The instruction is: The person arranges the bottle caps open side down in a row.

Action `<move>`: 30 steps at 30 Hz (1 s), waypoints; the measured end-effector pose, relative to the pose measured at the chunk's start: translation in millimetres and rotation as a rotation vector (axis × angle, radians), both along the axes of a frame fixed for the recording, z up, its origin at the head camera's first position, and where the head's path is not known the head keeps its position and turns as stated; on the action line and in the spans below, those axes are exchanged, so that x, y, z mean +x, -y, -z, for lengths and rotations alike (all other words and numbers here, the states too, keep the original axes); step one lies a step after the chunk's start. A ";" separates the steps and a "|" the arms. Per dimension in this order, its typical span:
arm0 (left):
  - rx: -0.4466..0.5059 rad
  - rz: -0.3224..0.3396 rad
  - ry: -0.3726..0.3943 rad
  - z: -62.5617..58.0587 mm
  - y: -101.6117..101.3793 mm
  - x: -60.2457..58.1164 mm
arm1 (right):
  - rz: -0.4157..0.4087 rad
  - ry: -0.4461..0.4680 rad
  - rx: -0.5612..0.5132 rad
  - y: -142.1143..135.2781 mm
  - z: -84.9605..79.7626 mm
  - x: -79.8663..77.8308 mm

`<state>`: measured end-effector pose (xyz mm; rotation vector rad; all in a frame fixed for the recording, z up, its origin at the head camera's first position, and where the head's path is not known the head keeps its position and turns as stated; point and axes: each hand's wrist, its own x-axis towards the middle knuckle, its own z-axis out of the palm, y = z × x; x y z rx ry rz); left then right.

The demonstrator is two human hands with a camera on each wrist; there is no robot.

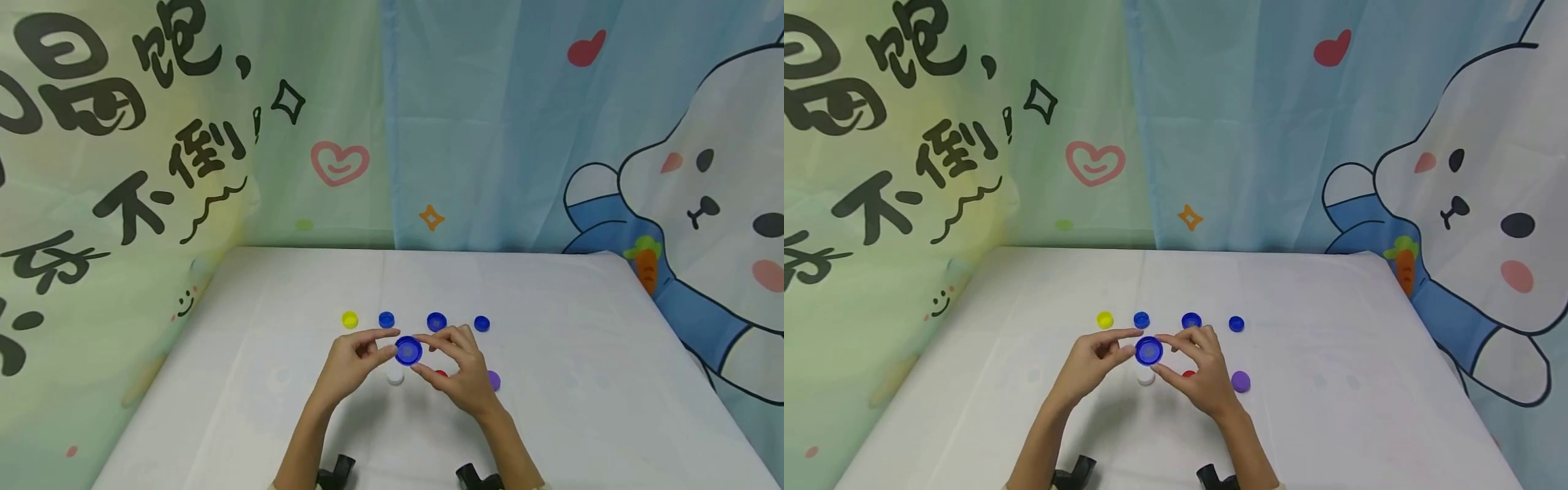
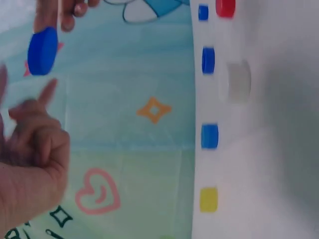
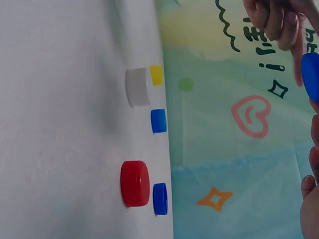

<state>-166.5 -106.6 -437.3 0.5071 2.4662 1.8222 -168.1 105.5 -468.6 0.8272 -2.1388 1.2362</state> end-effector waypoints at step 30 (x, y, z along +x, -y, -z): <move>-0.042 -0.123 -0.189 16.3 -16.4 0.0 | 0.023 0.371 -0.017 -2.1 2.4 10.0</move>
